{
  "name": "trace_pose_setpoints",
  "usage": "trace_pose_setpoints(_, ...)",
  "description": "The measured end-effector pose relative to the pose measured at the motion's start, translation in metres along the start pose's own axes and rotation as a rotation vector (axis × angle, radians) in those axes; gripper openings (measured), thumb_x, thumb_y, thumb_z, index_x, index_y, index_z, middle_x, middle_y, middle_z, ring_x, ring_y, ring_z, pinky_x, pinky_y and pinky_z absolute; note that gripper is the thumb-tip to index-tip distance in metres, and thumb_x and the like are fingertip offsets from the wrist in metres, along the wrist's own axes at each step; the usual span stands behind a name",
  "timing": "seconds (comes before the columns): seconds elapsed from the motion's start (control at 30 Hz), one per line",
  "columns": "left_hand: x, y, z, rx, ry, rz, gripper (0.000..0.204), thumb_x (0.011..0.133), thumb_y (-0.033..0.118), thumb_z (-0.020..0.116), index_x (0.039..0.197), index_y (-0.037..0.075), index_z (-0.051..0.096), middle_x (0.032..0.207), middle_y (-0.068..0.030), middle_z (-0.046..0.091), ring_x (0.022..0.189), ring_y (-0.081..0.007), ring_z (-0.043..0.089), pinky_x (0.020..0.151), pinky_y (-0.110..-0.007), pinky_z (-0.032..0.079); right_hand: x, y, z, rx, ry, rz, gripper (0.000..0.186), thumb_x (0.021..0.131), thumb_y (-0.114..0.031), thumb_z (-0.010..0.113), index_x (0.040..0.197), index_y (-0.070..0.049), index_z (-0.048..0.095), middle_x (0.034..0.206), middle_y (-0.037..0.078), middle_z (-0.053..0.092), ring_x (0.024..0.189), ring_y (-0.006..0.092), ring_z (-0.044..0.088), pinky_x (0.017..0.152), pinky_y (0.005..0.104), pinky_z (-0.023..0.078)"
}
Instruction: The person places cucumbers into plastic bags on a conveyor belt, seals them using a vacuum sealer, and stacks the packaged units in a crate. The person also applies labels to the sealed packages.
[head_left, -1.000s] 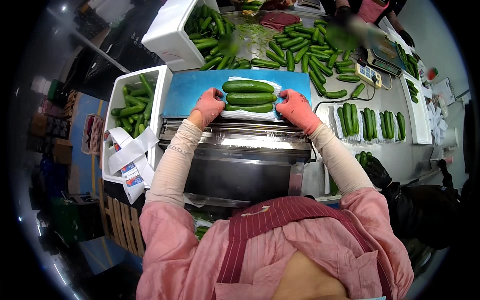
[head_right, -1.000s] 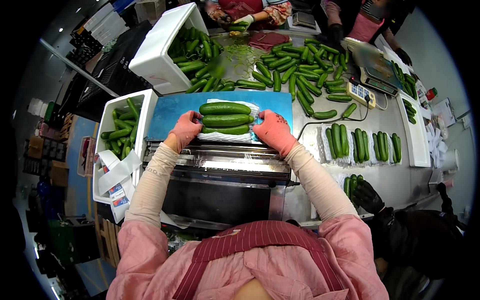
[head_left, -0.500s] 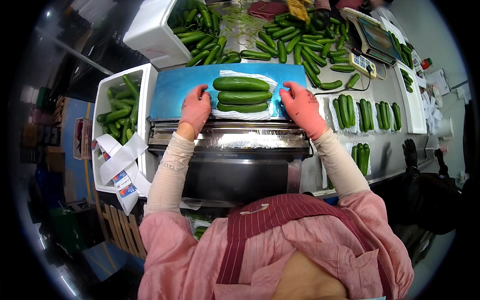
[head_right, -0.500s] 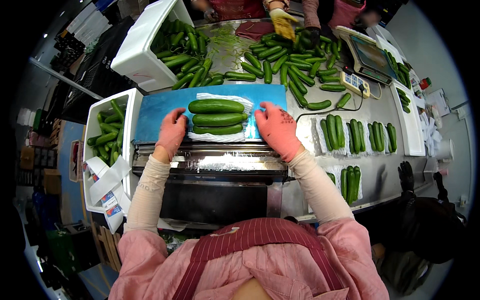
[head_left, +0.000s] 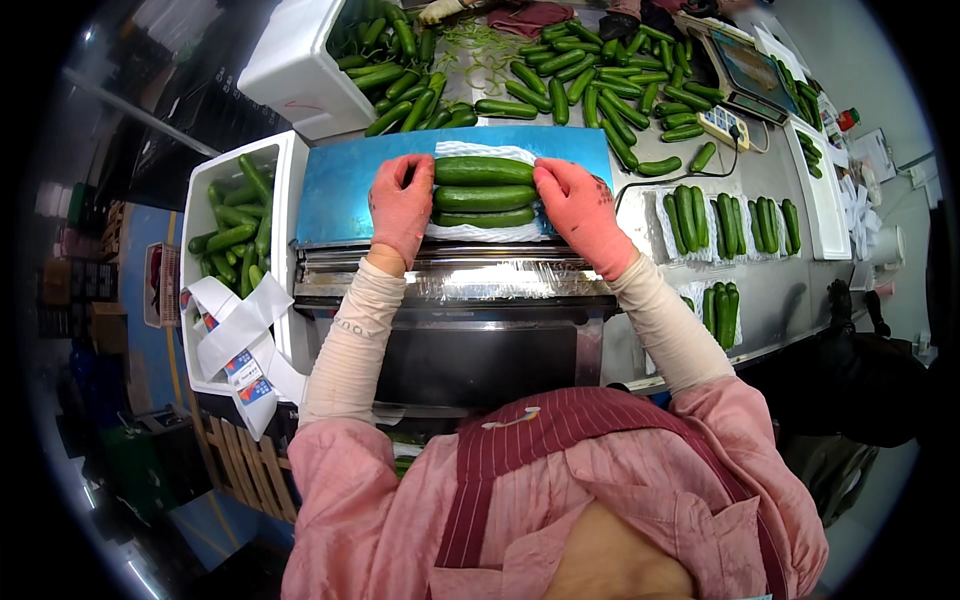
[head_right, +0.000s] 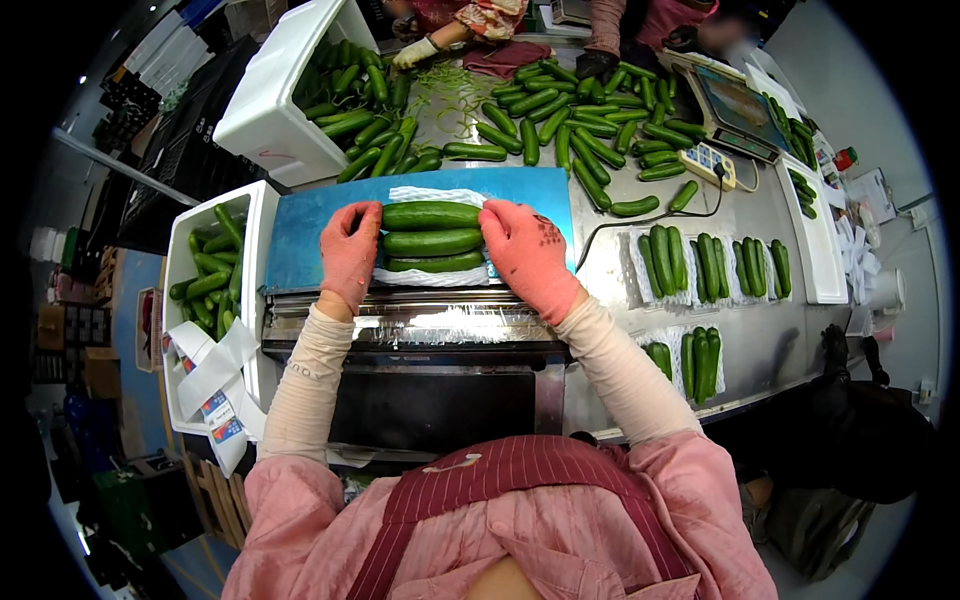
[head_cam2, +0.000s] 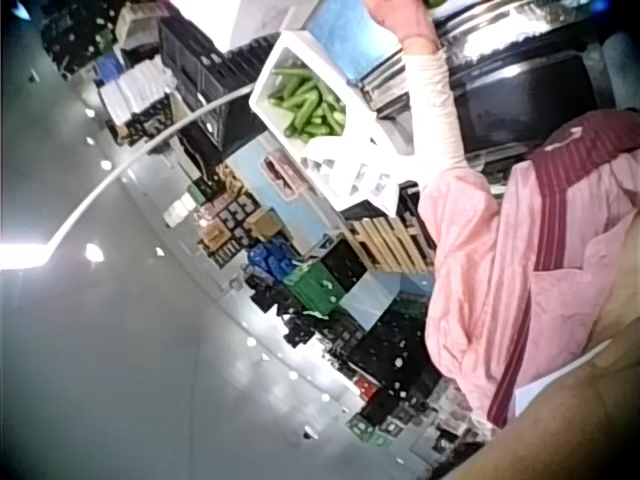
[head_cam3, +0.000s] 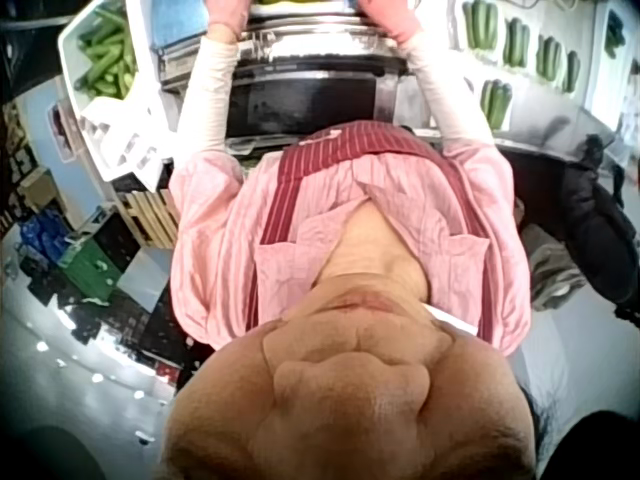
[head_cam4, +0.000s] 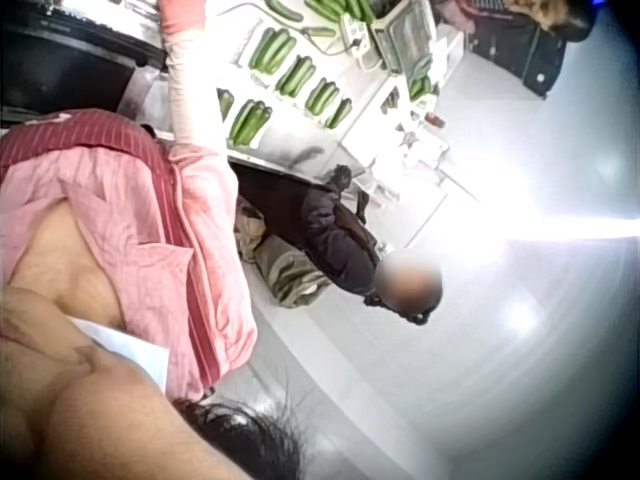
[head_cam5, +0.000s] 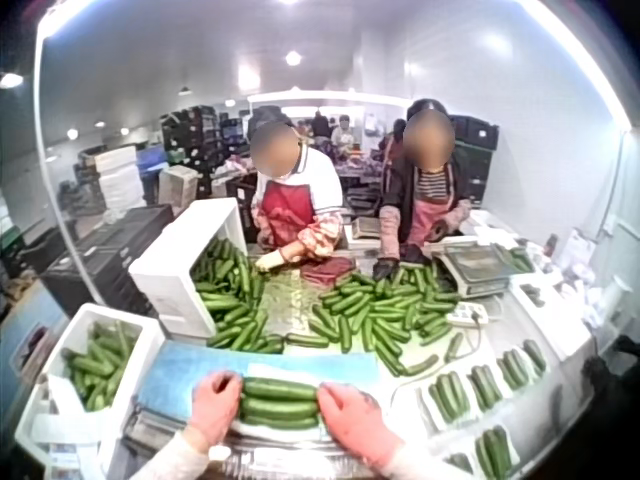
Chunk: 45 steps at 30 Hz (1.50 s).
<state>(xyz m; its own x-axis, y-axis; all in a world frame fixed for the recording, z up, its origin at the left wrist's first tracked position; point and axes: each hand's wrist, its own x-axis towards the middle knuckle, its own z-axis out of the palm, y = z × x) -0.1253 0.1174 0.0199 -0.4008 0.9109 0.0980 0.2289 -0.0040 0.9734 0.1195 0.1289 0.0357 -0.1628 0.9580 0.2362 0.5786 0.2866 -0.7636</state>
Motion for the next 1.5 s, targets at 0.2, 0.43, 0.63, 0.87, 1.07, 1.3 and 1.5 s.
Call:
trace_pose_setpoints(0.2, -0.013, 0.014, -0.004, -0.104, -0.082, -0.127, 0.030, 0.097, 0.027, 0.067, 0.110, 0.000, 0.066, 0.088, -0.0012, 0.065, 0.073, -0.0089, 0.054, 0.067, -0.024, 0.046, -0.014, -0.010, -0.006, 0.023, -0.010, 0.059, 0.034, 0.094, -0.028, 0.062, 0.119, -0.005, 0.064, 0.100, 0.014, 0.071, 0.089, 0.0323, 0.068, 0.078, 0.0399, 0.053)
trace_pose_setpoints(0.43, -0.010, -0.016, -0.016, 0.010, 0.094, 0.078, 0.036, 0.099, 0.028, 0.063, 0.121, 0.000, 0.062, 0.108, -0.0106, 0.067, 0.090, -0.0176, 0.063, 0.079, -0.031, 0.051, -0.016, -0.002, -0.007, -0.062, 0.159, -0.034, 0.033, 0.094, -0.027, 0.062, 0.120, -0.006, 0.063, 0.092, 0.013, 0.068, 0.079, 0.0295, 0.066, 0.072, 0.0387, 0.052)
trace_pose_setpoints(0.63, -0.027, -0.025, -0.056, 0.155, 0.045, 0.081, 0.031, 0.098, 0.022, 0.062, 0.122, 0.001, 0.063, 0.109, -0.0114, 0.068, 0.099, -0.0181, 0.063, 0.087, -0.032, 0.050, -0.046, 0.038, -0.029, 0.051, 0.107, 0.035, 0.029, 0.094, -0.015, 0.061, 0.120, -0.002, 0.063, 0.093, 0.015, 0.067, 0.080, 0.0279, 0.065, 0.074, 0.0372, 0.052)
trace_pose_setpoints(0.87, -0.050, -0.002, -0.092, 0.544, -0.176, 0.450, 0.028, 0.085, 0.003, 0.064, 0.114, 0.006, 0.065, 0.108, -0.0123, 0.064, 0.104, -0.0318, 0.061, 0.092, -0.039, 0.047, -0.075, 0.022, -0.073, -0.212, -0.057, -0.291, 0.039, 0.083, -0.002, 0.065, 0.122, -0.008, 0.064, 0.106, 0.011, 0.066, 0.099, 0.0302, 0.060, 0.086, 0.0391, 0.048)
trace_pose_setpoints(1.07, -0.053, 0.000, -0.140, 0.847, -0.375, 0.694, 0.043, 0.074, 0.000, 0.068, 0.116, 0.008, 0.064, 0.114, -0.0114, 0.064, 0.108, -0.0349, 0.058, 0.093, -0.045, 0.045, -0.081, 0.024, -0.097, -0.560, -0.211, -0.549, 0.055, 0.072, -0.004, 0.072, 0.125, -0.017, 0.062, 0.120, 0.003, 0.061, 0.106, 0.0276, 0.057, 0.090, 0.0406, 0.044)
trace_pose_setpoints(1.3, -0.033, 0.028, -0.111, 0.902, -0.662, 0.990, 0.035, 0.064, 0.011, 0.075, 0.097, 0.010, 0.066, 0.099, -0.0048, 0.063, 0.090, -0.0288, 0.061, 0.077, -0.041, 0.050, -0.052, 0.017, -0.078, -0.638, -0.281, -0.699, 0.053, 0.063, -0.022, 0.083, 0.112, -0.020, 0.062, 0.119, -0.001, 0.061, 0.088, 0.0216, 0.058, 0.078, 0.0396, 0.045)
trace_pose_setpoints(1.5, -0.034, 0.004, -0.095, 0.832, -0.603, 1.105, 0.012, 0.071, 0.014, 0.074, 0.078, 0.012, 0.064, 0.084, -0.0014, 0.062, 0.079, -0.0250, 0.058, 0.065, -0.040, 0.046, -0.070, 0.026, -0.060, -0.665, -0.184, -0.741, 0.020, 0.078, -0.012, 0.068, 0.097, -0.018, 0.067, 0.112, -0.001, 0.065, 0.083, 0.0211, 0.060, 0.074, 0.0377, 0.045)
